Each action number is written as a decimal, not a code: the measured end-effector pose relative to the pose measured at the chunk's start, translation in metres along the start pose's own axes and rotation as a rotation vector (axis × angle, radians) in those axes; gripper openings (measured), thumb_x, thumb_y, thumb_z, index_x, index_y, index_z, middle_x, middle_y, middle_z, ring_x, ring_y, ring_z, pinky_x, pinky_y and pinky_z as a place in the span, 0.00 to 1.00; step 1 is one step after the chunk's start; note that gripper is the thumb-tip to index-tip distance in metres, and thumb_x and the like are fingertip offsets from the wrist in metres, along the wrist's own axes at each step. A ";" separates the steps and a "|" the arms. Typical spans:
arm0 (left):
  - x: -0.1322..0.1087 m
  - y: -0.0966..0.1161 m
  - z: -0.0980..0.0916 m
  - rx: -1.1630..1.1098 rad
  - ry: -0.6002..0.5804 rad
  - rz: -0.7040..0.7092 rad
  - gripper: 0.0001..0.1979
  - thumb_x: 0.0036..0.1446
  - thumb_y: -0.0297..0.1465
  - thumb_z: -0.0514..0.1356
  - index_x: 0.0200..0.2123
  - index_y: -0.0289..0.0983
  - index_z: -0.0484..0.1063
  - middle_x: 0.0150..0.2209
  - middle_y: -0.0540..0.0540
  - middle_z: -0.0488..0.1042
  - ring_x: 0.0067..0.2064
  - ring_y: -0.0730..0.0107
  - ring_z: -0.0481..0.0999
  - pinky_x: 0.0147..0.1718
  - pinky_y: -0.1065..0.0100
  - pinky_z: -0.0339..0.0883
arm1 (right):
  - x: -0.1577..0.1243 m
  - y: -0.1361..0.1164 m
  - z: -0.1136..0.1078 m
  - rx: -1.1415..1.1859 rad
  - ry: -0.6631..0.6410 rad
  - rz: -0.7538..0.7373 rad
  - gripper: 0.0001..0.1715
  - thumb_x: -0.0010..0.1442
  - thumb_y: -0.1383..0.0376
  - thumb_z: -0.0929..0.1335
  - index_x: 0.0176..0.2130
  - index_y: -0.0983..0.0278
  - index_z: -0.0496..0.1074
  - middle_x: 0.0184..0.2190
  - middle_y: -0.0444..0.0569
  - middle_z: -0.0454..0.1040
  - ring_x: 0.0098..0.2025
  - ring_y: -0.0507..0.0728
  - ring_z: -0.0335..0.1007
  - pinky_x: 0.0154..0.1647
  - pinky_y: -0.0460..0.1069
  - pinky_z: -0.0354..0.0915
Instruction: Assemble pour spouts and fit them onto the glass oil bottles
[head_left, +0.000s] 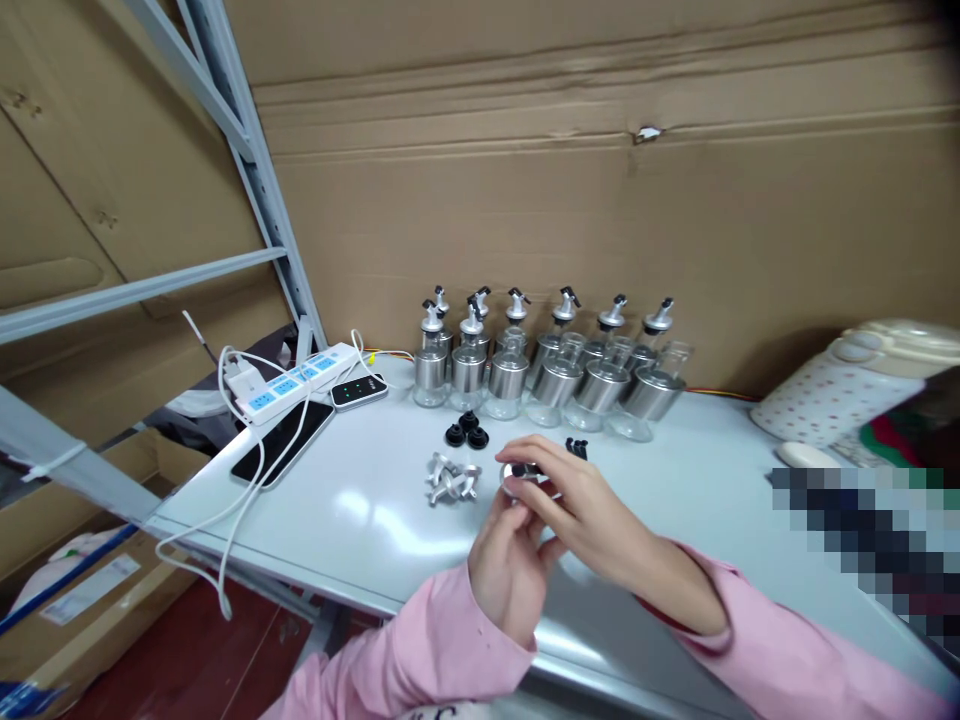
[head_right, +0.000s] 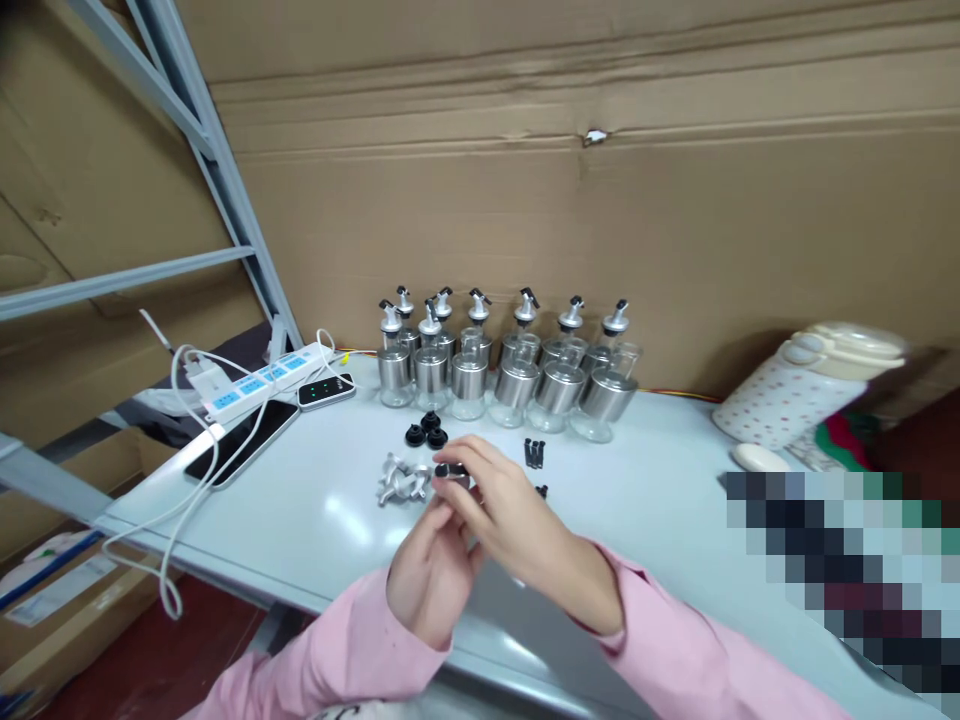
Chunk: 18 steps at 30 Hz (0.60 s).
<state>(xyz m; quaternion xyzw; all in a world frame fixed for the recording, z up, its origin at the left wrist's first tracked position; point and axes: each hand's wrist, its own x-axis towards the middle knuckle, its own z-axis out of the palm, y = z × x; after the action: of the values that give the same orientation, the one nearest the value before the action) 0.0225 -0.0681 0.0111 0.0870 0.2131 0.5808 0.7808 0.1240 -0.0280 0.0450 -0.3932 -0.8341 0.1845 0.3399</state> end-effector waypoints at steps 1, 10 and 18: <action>0.001 -0.001 -0.001 0.001 0.012 0.009 0.18 0.39 0.30 0.67 0.36 0.37 0.66 0.35 0.48 0.70 0.40 0.67 0.68 0.31 0.71 0.59 | -0.003 0.000 0.003 -0.012 0.006 -0.006 0.09 0.62 0.63 0.60 0.40 0.62 0.67 0.40 0.52 0.70 0.41 0.57 0.68 0.40 0.52 0.66; 0.001 0.004 -0.002 0.004 -0.033 -0.154 0.24 0.30 0.43 0.70 0.23 0.36 0.61 0.17 0.56 0.59 0.20 0.76 0.60 0.22 0.71 0.47 | -0.003 0.018 0.004 -0.187 0.172 -0.258 0.16 0.61 0.58 0.60 0.43 0.64 0.67 0.36 0.54 0.73 0.38 0.59 0.70 0.38 0.53 0.65; 0.002 0.002 -0.009 0.072 -0.241 -0.303 0.27 0.33 0.48 0.68 0.14 0.35 0.57 0.17 0.53 0.58 0.21 0.76 0.60 0.24 0.71 0.47 | 0.004 0.016 -0.011 -0.241 0.299 -0.492 0.16 0.60 0.57 0.63 0.24 0.62 0.62 0.17 0.43 0.63 0.20 0.50 0.57 0.21 0.46 0.54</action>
<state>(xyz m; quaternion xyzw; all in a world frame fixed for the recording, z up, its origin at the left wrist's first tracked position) 0.0167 -0.0668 0.0032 0.1508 0.1495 0.4341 0.8755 0.1384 -0.0142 0.0457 -0.2396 -0.8609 -0.0635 0.4443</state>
